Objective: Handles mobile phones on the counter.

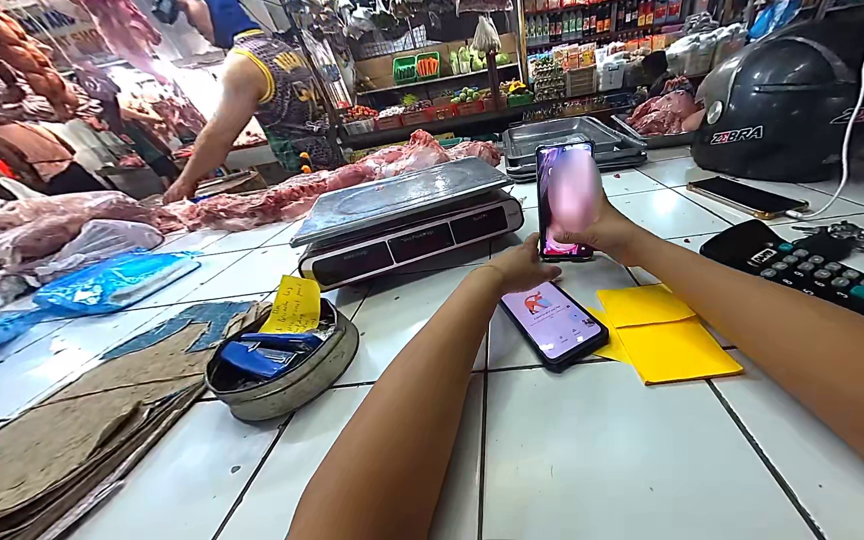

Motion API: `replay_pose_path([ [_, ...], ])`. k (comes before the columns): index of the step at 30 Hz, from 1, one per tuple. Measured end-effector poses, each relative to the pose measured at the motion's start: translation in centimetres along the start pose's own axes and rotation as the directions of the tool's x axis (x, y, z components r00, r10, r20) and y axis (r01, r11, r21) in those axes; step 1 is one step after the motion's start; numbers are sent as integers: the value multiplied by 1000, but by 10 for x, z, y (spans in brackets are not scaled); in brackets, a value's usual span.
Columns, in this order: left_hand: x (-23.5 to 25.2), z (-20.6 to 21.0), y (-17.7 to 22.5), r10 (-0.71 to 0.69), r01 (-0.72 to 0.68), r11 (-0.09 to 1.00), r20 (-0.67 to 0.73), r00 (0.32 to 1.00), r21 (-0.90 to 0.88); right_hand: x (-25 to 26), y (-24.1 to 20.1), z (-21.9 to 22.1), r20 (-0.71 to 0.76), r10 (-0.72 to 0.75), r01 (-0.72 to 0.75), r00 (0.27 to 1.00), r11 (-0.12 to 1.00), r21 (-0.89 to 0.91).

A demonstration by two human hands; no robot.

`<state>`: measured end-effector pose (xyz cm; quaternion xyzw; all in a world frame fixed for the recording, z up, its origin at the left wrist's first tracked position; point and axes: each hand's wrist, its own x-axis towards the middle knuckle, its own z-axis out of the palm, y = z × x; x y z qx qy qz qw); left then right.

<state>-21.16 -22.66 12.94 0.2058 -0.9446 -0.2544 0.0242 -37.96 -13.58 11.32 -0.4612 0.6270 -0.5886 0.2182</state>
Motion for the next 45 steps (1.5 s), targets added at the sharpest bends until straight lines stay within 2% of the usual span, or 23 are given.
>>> replay_pose_path([
  [5, 1, -5, 4, -18, 15, 998, 50, 999, 60, 1, 3, 1, -47, -11, 7, 999, 996, -85],
  [8, 1, -6, 4, -23, 19, 997, 59, 998, 70, 0, -3, 5, -80, 66, -66, 995, 998, -5],
  [12, -2, -7, 5, -18, 13, 997, 68, 998, 70, -4, -12, 2, -47, 190, -184, 981, 977, 109],
  [18, 0, -6, 3, -8, 5, 998, 53, 999, 68, -6, -14, -3, -23, 285, -266, 958, 917, 297],
  [28, 0, -7, 5, -33, 28, 996, 65, 997, 83, -8, -15, -14, 90, 312, -324, 946, 892, 315],
  [45, -1, -6, 5, -26, 22, 997, 57, 998, 73, -7, -13, -14, 80, 314, -323, 946, 891, 321],
])
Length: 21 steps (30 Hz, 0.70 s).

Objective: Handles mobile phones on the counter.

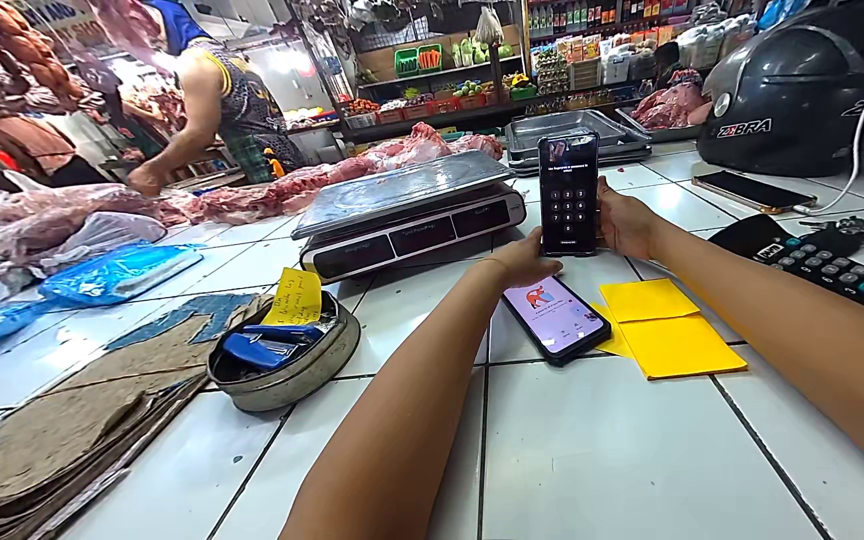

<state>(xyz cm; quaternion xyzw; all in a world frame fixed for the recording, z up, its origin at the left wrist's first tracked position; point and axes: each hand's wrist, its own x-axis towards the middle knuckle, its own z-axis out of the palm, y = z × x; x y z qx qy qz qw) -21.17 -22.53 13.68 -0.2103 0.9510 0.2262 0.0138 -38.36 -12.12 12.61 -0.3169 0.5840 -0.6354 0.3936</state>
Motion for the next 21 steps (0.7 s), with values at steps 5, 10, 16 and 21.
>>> replay_pose_path([
  [5, -1, 0, 0, -5, 5, 1000, 5, 1000, 3, 2, 1, 0, -5, 10, -10, 1000, 1000, -8],
  [10, -1, 0, 1, -10, 10, 1000, 13, 1000, 0, 2, 1, -1, 25, 1, -1, 1000, 1000, -11],
  [16, -2, -1, 2, -12, 12, 1000, 12, 1000, -3, 2, 4, 3, -6, -43, 43, 999, 999, -12],
  [21, -2, 0, 1, -1, 1, 1000, 1, 1000, 5, 6, 12, 9, 15, -206, 206, 978, 962, -180],
])
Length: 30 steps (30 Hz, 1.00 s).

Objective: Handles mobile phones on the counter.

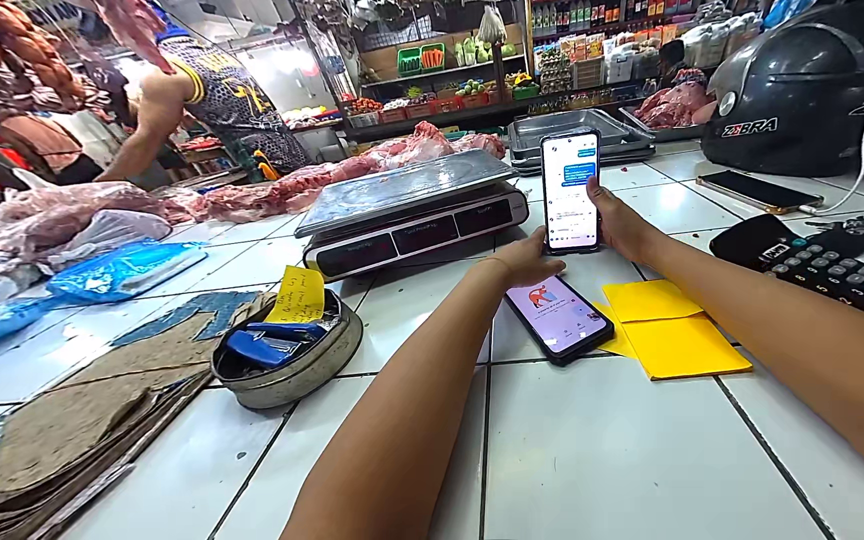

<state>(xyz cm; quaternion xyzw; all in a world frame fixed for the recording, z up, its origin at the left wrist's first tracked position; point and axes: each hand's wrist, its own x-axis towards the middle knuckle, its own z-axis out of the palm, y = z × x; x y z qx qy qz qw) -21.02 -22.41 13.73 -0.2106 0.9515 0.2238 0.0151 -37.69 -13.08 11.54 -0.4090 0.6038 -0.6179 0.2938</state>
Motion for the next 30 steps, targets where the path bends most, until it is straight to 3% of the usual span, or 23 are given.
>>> replay_pose_path([
  [4, 0, -1, 1, -2, 2, 1000, 6, 1000, 1, -1, 5, 1, 24, -141, 143, 990, 971, -191],
  [10, 0, 0, -1, 15, -15, 1000, -6, 1000, 9, 5, 8, -11, 154, -113, 146, 982, 962, -229],
  [20, -5, -12, -1, -15, 13, 999, 50, 999, 46, 7, 13, -10, 142, -151, 189, 978, 930, -316],
  [24, -11, -24, 3, -166, 150, 972, 76, 983, 181, 5, 15, -9, 66, -177, 186, 982, 837, -514],
  [27, -21, -29, 20, -291, 256, 924, 86, 953, 283, 5, 10, -8, -36, -134, 82, 990, 774, -627],
  [30, -25, -26, 35, -331, 296, 910, 79, 940, 291, 7, 8, -14, -130, -109, -4, 986, 750, -662],
])
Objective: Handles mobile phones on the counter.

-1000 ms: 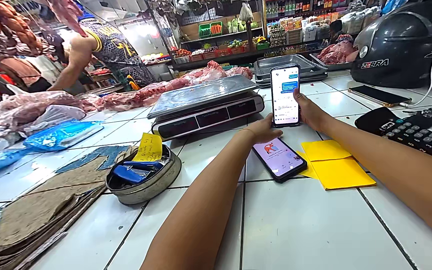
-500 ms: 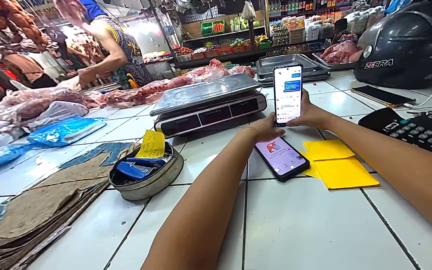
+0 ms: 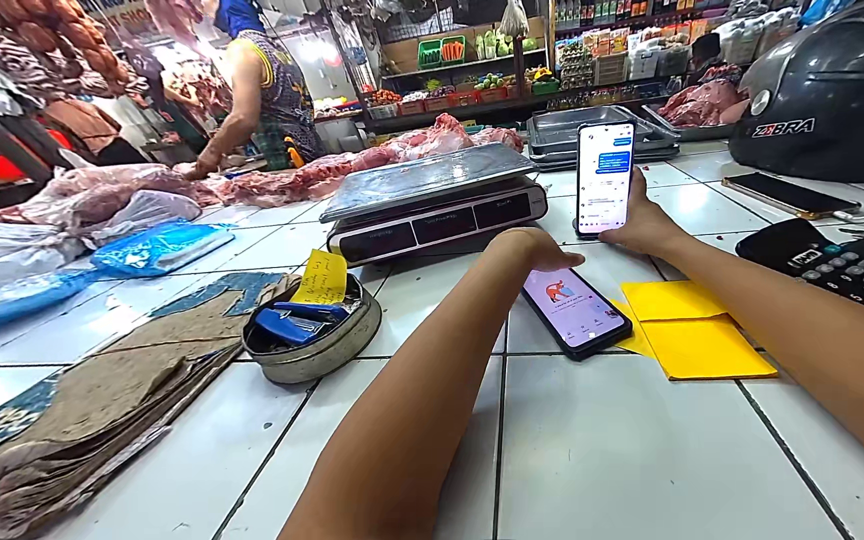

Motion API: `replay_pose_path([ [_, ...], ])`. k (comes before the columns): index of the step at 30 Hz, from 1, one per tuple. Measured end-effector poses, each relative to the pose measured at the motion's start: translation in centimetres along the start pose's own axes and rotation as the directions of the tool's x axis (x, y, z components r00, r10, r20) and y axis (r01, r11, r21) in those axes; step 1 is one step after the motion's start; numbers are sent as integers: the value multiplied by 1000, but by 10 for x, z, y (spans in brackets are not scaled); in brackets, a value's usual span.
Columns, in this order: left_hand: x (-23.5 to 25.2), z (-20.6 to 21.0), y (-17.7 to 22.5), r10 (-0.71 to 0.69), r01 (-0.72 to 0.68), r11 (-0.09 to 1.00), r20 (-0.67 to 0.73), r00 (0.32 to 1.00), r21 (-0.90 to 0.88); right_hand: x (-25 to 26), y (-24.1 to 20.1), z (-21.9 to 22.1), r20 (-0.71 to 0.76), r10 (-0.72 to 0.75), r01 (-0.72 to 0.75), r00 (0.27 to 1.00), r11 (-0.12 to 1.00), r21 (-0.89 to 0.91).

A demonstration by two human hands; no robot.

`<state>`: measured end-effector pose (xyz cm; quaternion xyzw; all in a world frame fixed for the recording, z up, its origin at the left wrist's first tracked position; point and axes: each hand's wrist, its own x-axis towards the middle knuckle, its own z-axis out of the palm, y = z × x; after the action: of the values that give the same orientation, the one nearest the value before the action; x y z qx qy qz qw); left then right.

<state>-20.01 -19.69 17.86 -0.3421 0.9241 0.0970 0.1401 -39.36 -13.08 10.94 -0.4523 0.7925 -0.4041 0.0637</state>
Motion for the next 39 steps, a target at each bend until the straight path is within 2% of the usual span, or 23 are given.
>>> replay_pose_path([
  [3, -1, 11, 13, -44, 42, 998, -49, 998, -43, 3, 8, -5, -88, 55, -61, 995, 995, -72],
  [5, 4, 20, 19, -88, 77, 992, -110, 990, -98, -1, 5, -7, -229, 58, -80, 972, 993, -91],
  [7, 14, 26, 18, -129, 102, 977, -142, 981, -188, -7, -8, -9, -395, -38, -3, 918, 995, -103],
  [9, 22, 29, 13, -152, 108, 961, -157, 976, -256, -10, -22, -12, -455, -220, 158, 863, 973, -170],
  [11, 26, 27, 2, -166, 103, 935, -162, 973, -340, -12, -34, -14, -321, -337, 306, 885, 941, -144],
  [12, 27, 25, -4, -172, 93, 920, -181, 968, -380, -12, -39, -12, -210, -335, 333, 919, 942, -45],
  [14, 25, 17, -14, -182, 38, 895, -288, 940, -444, -16, -47, -6, 114, -258, 232, 959, 952, 200],
  [16, 16, 3, -18, -189, -20, 898, -425, 885, -440, -21, -50, -2, 409, -230, 101, 883, 945, 312],
  [17, 10, -4, -18, -190, -51, 903, -503, 843, -426, -23, -54, -1, 508, -222, 49, 832, 942, 331],
  [19, 0, -13, -17, -165, -125, 923, -666, 727, -365, -27, -60, -4, 608, -247, 6, 754, 929, 370],
  [22, 0, -16, -18, -129, -193, 943, -832, 540, -271, -27, -62, -9, 610, -322, 30, 724, 898, 439],
  [24, 3, -15, -19, -115, -212, 947, -869, 481, -242, -28, -60, -6, 586, -339, 29, 736, 881, 472],
  [31, 5, -11, -16, -78, -219, 956, -886, 458, -197, -46, -55, 34, 465, -351, 62, 813, 846, 530],
  [37, -1, -14, -13, -99, -222, 947, -869, 484, -231, -49, -57, 42, 403, -322, 97, 857, 868, 487],
  [39, -1, -16, -16, -109, -289, 920, -883, 457, -263, -50, -58, 42, 408, -313, 76, 858, 862, 501],
])
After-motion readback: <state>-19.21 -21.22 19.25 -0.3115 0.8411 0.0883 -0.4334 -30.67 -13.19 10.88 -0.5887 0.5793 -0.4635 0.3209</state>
